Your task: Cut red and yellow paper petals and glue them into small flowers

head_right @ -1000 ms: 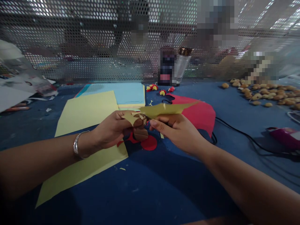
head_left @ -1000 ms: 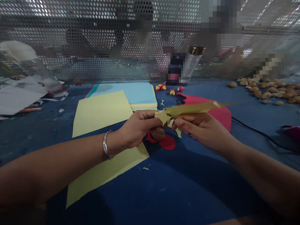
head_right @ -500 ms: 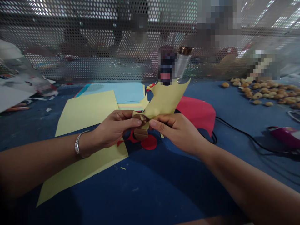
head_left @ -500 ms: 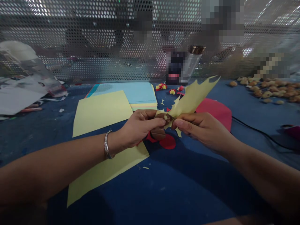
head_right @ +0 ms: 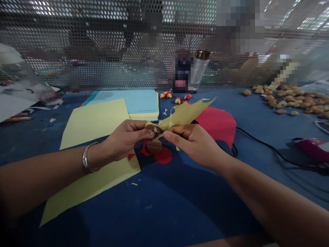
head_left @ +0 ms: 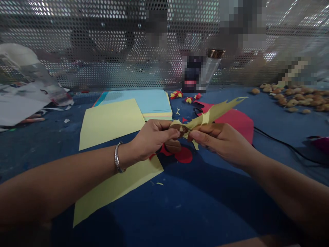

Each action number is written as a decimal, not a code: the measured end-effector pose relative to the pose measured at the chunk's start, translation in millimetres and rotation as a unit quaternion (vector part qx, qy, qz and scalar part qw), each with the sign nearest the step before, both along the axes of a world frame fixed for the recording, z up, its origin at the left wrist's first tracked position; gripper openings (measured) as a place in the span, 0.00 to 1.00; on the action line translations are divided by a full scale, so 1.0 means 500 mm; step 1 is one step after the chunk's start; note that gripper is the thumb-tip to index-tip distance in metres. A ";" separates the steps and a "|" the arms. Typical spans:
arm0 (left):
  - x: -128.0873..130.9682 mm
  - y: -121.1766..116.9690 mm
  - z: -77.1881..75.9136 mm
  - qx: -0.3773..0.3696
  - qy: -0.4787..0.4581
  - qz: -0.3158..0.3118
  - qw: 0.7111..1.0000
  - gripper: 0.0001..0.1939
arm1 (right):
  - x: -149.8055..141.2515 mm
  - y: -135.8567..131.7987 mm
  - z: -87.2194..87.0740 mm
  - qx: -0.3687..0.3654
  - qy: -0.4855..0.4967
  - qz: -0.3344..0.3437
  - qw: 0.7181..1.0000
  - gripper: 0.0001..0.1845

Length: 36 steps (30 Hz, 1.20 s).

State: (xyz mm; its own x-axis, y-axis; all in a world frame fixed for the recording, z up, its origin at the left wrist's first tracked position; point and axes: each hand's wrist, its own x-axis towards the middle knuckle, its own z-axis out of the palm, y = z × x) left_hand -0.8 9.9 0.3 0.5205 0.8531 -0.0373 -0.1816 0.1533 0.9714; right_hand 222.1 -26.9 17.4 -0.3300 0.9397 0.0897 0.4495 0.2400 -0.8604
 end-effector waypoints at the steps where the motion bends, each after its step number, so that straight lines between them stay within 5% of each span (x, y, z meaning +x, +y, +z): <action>1: 0.001 0.000 0.001 0.008 0.006 0.005 1.000 0.03 | -0.001 0.000 0.001 0.004 -0.003 0.003 1.000 0.28; 21: 0.002 -0.002 0.018 0.075 0.089 -0.019 0.993 0.05 | -0.002 -0.001 0.000 0.006 -0.002 0.033 0.999 0.25; 27: 0.005 0.005 0.008 0.029 0.053 -0.001 0.998 0.04 | 0.004 0.002 -0.007 -0.026 -0.012 0.034 0.999 0.29; 36: 0.008 0.011 -0.005 -0.028 0.001 0.006 1.000 0.15 | -0.006 -0.006 -0.005 0.003 -0.017 -0.008 1.000 0.27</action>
State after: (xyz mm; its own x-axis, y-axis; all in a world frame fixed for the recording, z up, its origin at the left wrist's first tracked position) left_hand 3.2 15.2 -2.4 0.5096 0.8560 -0.0867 -0.1822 0.2058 0.9615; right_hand 219.2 -29.7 14.8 -0.3188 0.9440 0.0846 0.4823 0.2385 -0.8429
